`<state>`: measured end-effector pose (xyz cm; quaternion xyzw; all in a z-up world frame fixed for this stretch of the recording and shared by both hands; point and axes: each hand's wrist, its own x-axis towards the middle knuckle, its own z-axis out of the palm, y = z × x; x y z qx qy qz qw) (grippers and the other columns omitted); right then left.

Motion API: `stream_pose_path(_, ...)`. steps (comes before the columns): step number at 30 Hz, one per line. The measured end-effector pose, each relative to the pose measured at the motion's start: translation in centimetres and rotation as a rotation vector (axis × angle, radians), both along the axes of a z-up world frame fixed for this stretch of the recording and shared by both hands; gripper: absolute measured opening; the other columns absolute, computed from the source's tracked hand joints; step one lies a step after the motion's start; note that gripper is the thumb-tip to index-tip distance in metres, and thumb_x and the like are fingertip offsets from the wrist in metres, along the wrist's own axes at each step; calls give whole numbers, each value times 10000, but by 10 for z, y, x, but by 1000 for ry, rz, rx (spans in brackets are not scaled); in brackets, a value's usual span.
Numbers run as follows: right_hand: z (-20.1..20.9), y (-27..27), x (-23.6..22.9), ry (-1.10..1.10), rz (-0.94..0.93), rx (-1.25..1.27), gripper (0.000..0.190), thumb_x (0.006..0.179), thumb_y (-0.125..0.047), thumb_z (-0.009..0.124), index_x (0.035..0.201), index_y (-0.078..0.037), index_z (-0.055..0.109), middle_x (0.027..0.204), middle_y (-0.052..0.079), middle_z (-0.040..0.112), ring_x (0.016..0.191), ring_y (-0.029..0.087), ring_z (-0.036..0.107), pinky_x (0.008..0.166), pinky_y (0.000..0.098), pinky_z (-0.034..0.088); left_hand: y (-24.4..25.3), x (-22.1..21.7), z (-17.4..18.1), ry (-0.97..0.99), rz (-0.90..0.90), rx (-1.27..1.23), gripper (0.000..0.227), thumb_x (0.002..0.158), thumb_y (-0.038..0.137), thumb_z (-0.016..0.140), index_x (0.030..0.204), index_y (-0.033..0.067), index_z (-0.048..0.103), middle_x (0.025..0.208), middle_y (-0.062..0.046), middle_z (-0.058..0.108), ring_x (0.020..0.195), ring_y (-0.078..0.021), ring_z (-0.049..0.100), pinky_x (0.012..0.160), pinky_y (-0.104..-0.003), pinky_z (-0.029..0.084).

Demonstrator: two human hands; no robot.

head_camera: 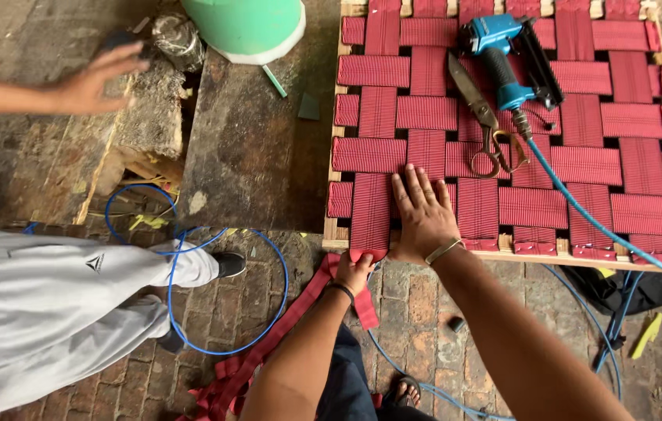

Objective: The person weaves red straps into a wooden frame using a pneumatic staple gun to secure them. They complete one woven panel, move it aside, and begin attaching straps to a second wooden frame.

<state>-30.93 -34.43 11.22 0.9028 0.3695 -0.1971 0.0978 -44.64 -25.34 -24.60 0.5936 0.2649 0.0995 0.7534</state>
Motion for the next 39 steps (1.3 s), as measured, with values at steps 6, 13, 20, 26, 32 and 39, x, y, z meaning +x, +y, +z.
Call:
stream_pose_path(6, -28, -40, 91, 208, -181, 545, 957, 698, -448, 846, 1510, -142, 441, 1588, 163, 345, 1461, 344, 324, 1173, 508, 288, 16, -9, 15, 92, -86, 616, 426, 900, 374, 728, 1124, 20, 654, 1020, -169, 751, 953, -359, 726, 809, -445, 571)
stream_pose_path(13, -70, -79, 257, -384, -419, 772, 484, 997, -249, 747, 1400, -30, 594, 1393, 225, 611, 1319, 420, 519, 1124, 505, 419, 14, -24, 43, -112, -199, 854, 330, 955, 314, 673, 1169, 63, 680, 1151, -200, 707, 1111, -460, 637, 935, -534, 493)
stream_pose_path(20, -68, -48, 306, -182, -528, 409, 1006, 815, -329, 885, 1578, -36, 299, 1270, 278, 641, 1140, 471, 626, 976, 522, 510, 11, -18, 45, -55, -253, 943, 233, 971, 295, 596, 1049, 95, 687, 1032, -157, 725, 1024, -425, 673, 912, -534, 520)
stream_pose_path(26, -10, -79, 307, -111, -598, 340, 506, 872, -324, 871, 1092, 66, 636, 1049, 282, 754, 917, 402, 754, 804, 518, 608, 16, -20, 43, -52, -317, 1076, 284, 961, 357, 582, 1034, 111, 704, 996, -158, 730, 957, -434, 673, 857, -563, 509)
stream_pose_path(32, 61, -160, 80, 108, -821, 609, 306, 915, -179, 761, 1205, -85, 724, 913, 128, 750, 796, 253, 724, 683, 433, 576, 16, -14, 40, -114, -326, 1030, 322, 966, 370, 579, 1081, 92, 693, 1041, -176, 723, 981, -450, 663, 872, -558, 506)
stream_pose_path(39, 19, -103, -144, 601, -1235, 687, 225, 794, -160, 806, 739, 43, 725, 606, 112, 714, 531, 192, 647, 525, 369, 520, 18, -13, 43, 29, -471, 1013, 343, 991, 412, 580, 1099, 106, 691, 1126, -154, 728, 1135, -427, 639, 1044, -559, 458)
